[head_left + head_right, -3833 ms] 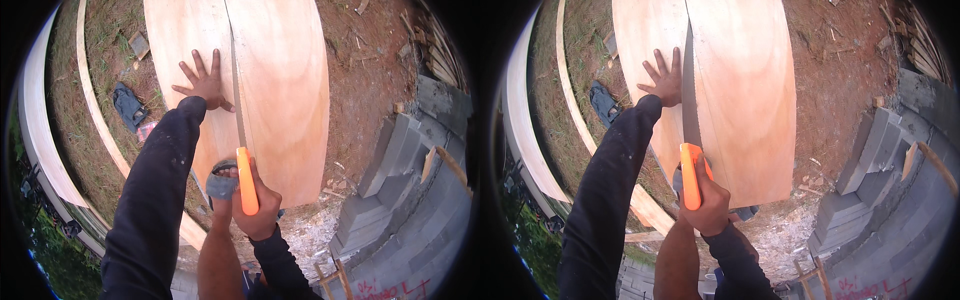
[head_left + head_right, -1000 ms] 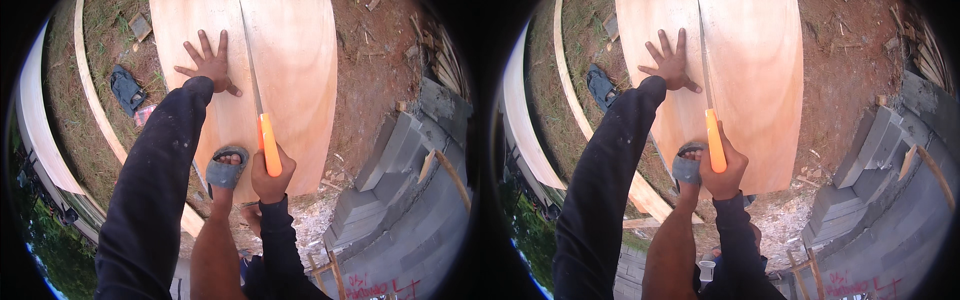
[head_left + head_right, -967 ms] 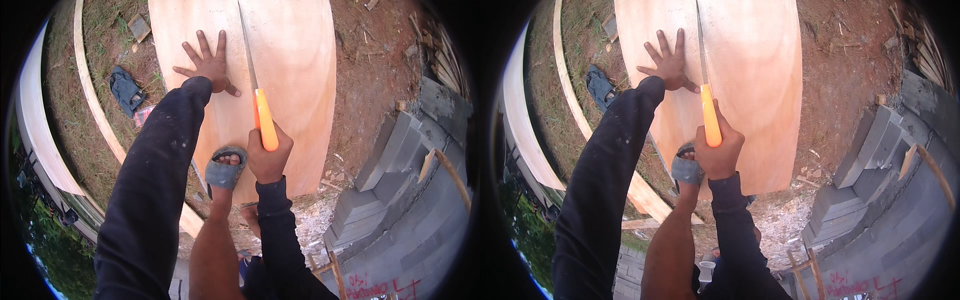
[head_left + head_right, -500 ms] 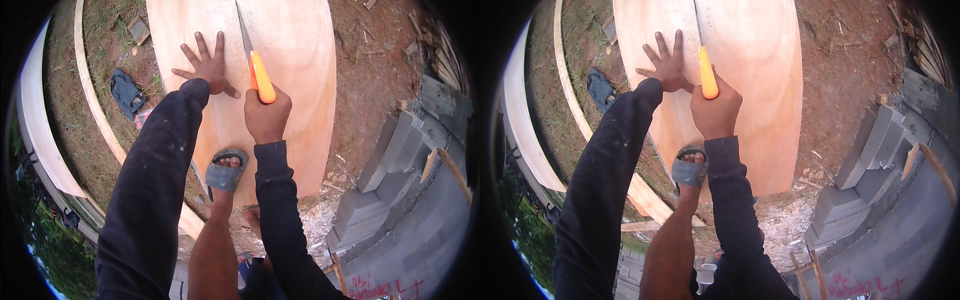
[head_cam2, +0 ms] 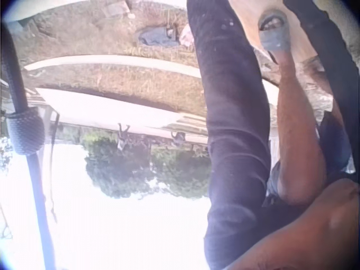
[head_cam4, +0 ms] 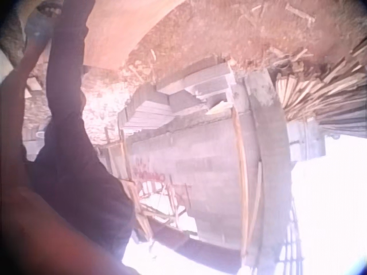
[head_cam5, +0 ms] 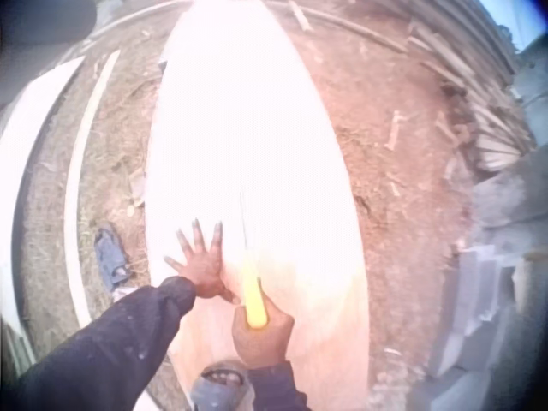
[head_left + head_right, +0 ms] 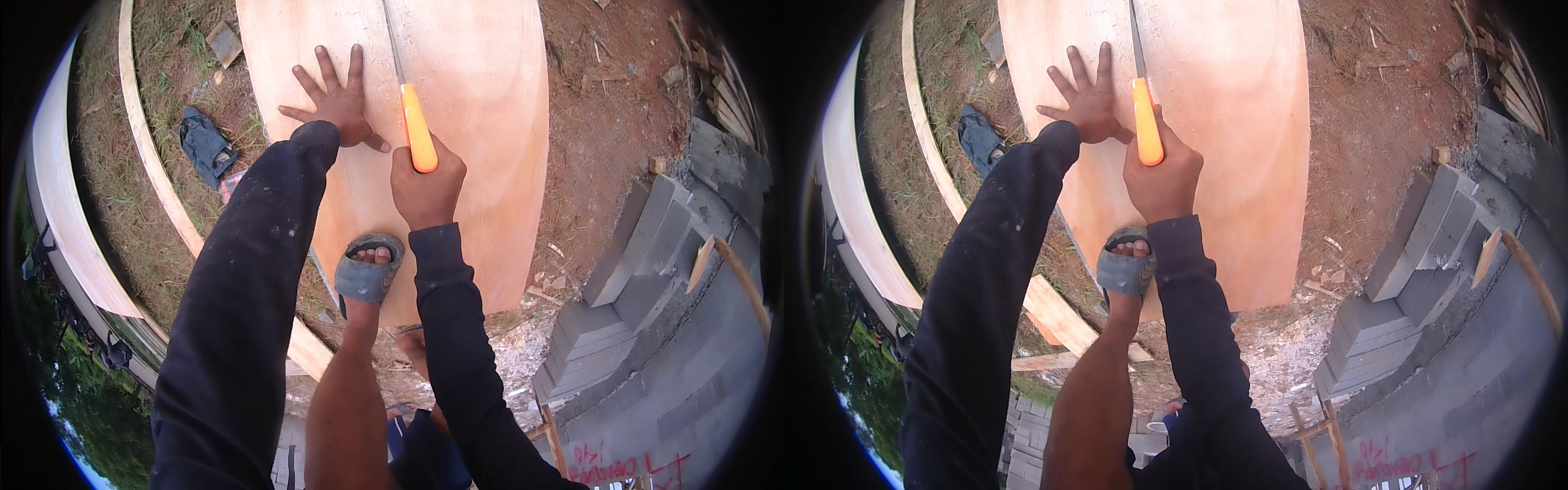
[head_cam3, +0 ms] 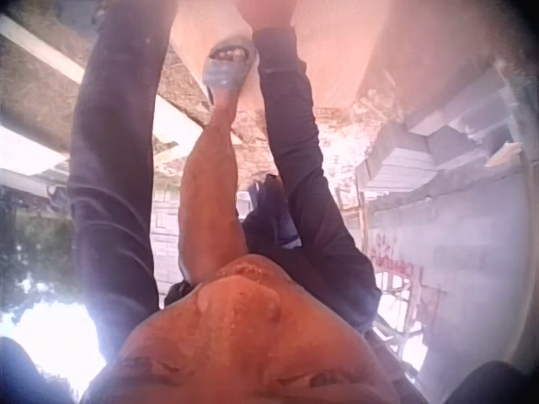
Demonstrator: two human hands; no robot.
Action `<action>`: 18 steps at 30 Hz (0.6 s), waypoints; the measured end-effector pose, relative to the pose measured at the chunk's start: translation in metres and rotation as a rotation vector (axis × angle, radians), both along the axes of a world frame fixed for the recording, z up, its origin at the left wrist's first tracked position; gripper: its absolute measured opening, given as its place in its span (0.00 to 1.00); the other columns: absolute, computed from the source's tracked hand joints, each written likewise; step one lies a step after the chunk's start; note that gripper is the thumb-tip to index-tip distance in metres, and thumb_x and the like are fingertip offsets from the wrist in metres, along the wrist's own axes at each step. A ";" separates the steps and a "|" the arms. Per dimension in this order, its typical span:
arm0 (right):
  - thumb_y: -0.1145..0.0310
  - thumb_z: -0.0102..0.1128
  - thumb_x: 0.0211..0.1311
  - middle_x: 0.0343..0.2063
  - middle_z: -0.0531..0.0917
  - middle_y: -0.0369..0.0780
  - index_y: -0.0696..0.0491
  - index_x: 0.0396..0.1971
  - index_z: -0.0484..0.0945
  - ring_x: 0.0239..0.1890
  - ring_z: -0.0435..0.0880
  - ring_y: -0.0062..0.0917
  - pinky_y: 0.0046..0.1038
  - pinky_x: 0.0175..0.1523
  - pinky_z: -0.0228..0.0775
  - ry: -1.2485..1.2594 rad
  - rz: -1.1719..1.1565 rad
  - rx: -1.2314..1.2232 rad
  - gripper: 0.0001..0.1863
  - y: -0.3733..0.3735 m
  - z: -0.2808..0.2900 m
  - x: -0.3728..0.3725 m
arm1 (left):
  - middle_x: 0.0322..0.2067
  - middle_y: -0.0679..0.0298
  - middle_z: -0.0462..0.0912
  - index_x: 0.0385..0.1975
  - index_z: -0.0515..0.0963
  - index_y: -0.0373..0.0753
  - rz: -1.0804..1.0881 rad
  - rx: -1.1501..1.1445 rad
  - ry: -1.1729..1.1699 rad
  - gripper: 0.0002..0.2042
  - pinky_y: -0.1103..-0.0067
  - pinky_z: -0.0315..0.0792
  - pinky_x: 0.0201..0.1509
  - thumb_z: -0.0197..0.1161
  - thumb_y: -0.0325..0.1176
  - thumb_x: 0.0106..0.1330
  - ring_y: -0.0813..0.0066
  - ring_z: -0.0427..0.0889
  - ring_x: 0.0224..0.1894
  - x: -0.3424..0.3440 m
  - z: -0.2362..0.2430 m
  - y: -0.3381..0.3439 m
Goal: The person uses a hand saw to cut a large plank of wood placed on the ground. They hold the wood steady with one hand and saw along a marked line with the other, completing the cut and separating the plank into two pieces.
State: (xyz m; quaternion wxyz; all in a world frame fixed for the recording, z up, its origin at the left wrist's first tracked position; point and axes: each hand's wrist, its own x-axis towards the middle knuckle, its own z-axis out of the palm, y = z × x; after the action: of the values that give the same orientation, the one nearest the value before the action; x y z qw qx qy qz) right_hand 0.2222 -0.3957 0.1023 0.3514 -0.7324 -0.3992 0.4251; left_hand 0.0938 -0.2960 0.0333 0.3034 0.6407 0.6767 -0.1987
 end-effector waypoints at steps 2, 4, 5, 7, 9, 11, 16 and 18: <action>0.82 0.55 0.54 0.31 0.88 0.49 0.64 0.61 0.75 0.27 0.88 0.29 0.26 0.37 0.79 0.057 0.040 -0.025 0.30 -0.077 0.027 0.006 | 0.73 0.43 0.10 0.75 0.23 0.65 0.018 -0.032 0.011 0.81 0.16 0.37 0.52 0.89 0.51 0.26 0.24 0.11 0.71 -0.009 0.001 -0.002; 0.84 0.55 0.52 0.46 0.86 0.54 0.64 0.61 0.75 0.41 0.91 0.30 0.27 0.47 0.80 -0.058 0.084 -0.037 0.31 -0.132 0.052 0.011 | 0.73 0.43 0.10 0.75 0.23 0.65 0.007 -0.054 0.028 0.81 0.16 0.38 0.52 0.89 0.52 0.26 0.24 0.11 0.70 -0.005 0.001 0.003; 0.84 0.54 0.54 0.33 0.83 0.46 0.66 0.53 0.78 0.32 0.84 0.22 0.24 0.38 0.75 -0.029 0.023 0.006 0.23 -0.120 0.053 0.005 | 0.73 0.43 0.10 0.75 0.23 0.65 0.001 -0.048 0.016 0.81 0.16 0.38 0.52 0.89 0.53 0.26 0.24 0.11 0.70 -0.004 0.004 0.002; 0.83 0.55 0.54 0.22 0.82 0.43 0.65 0.53 0.79 0.22 0.79 0.19 0.23 0.31 0.73 0.008 0.006 0.000 0.23 -0.069 0.032 0.000 | 0.73 0.46 0.10 0.75 0.24 0.66 0.026 -0.065 0.014 0.80 0.17 0.36 0.55 0.88 0.54 0.28 0.27 0.10 0.71 -0.004 0.007 0.003; 0.82 0.57 0.53 0.20 0.80 0.45 0.63 0.60 0.76 0.20 0.78 0.22 0.24 0.31 0.73 0.024 0.024 -0.055 0.30 0.008 0.000 0.002 | 0.73 0.47 0.09 0.75 0.24 0.66 0.017 -0.047 0.019 0.79 0.18 0.35 0.56 0.87 0.55 0.29 0.29 0.09 0.71 0.001 0.005 0.007; 0.81 0.58 0.53 0.16 0.77 0.43 0.62 0.60 0.75 0.18 0.74 0.21 0.24 0.29 0.71 0.037 -0.008 -0.061 0.30 0.019 -0.001 0.002 | 0.73 0.47 0.09 0.75 0.23 0.66 -0.009 -0.023 0.035 0.79 0.17 0.35 0.55 0.87 0.55 0.28 0.29 0.09 0.71 0.009 0.003 0.004; 0.83 0.57 0.53 0.42 0.86 0.54 0.64 0.60 0.75 0.38 0.90 0.29 0.26 0.45 0.80 0.018 0.035 0.003 0.30 -0.117 0.040 0.007 | 0.72 0.41 0.10 0.75 0.21 0.63 -0.020 -0.026 0.050 0.81 0.16 0.41 0.52 0.88 0.54 0.27 0.22 0.13 0.70 -0.007 -0.003 0.003; 0.83 0.57 0.53 0.40 0.87 0.53 0.65 0.59 0.75 0.35 0.90 0.28 0.26 0.43 0.80 -0.042 0.055 -0.023 0.29 -0.119 0.049 0.009 | 0.72 0.41 0.10 0.74 0.21 0.63 -0.030 -0.022 0.055 0.81 0.16 0.40 0.52 0.88 0.54 0.27 0.22 0.13 0.70 -0.005 -0.002 0.003</action>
State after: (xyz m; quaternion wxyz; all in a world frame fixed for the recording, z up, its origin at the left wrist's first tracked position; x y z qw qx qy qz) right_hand 0.2317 -0.5144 0.1509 0.3228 -0.7340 -0.4216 0.4235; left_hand 0.0891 -0.2925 0.0317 0.2887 0.6418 0.6728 -0.2281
